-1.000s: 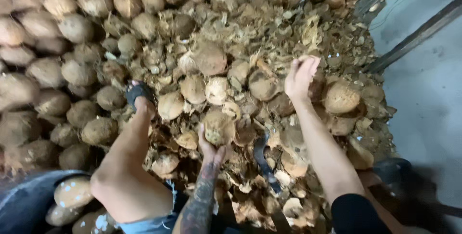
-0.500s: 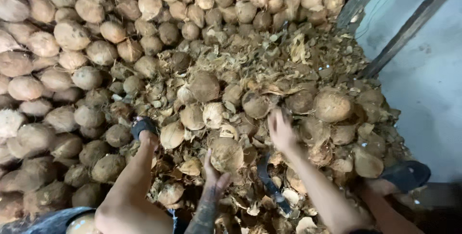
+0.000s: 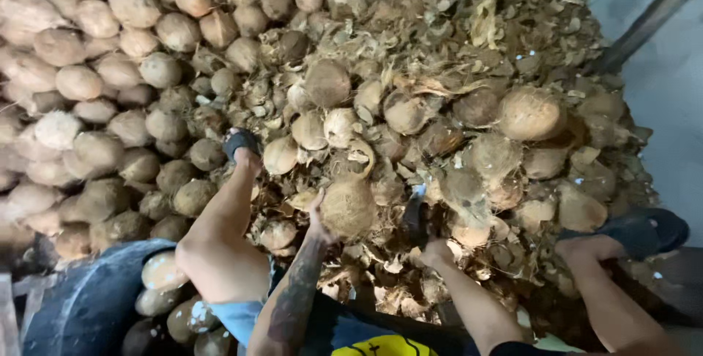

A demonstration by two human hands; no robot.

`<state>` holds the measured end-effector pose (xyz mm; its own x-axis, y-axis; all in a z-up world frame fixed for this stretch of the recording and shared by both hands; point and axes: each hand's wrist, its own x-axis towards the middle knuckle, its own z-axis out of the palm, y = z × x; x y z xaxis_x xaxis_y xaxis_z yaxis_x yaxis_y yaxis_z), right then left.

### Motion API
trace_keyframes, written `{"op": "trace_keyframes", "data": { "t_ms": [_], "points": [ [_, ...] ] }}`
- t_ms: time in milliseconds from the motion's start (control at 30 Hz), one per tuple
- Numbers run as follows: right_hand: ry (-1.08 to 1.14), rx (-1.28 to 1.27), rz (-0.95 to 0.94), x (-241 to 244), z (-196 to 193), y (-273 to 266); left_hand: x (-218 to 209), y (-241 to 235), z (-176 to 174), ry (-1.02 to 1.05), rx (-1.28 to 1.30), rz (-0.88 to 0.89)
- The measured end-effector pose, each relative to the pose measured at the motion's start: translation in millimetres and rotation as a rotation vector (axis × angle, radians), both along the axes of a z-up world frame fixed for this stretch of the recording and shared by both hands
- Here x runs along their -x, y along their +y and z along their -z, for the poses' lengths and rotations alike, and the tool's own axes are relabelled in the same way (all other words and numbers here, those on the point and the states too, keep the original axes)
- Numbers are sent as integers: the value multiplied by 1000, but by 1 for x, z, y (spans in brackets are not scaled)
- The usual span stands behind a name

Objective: The person sits on a pile of coconuts and uses a large knife to peel the husks off several coconuts. They repeatedly strike the coconuts to remove the outer layer and then toss the peeled coconuts into a nearby bucket.

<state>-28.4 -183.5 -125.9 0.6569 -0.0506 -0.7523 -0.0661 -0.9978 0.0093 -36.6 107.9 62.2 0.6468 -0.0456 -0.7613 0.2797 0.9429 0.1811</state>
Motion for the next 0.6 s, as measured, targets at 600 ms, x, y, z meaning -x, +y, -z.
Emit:
{"op": "trace_keyframes", "data": {
  "t_ms": [600],
  "points": [
    [-292, -1783, 133, 39, -263, 16, -17, -11, 66, -114, -44, 156]
  ]
}}
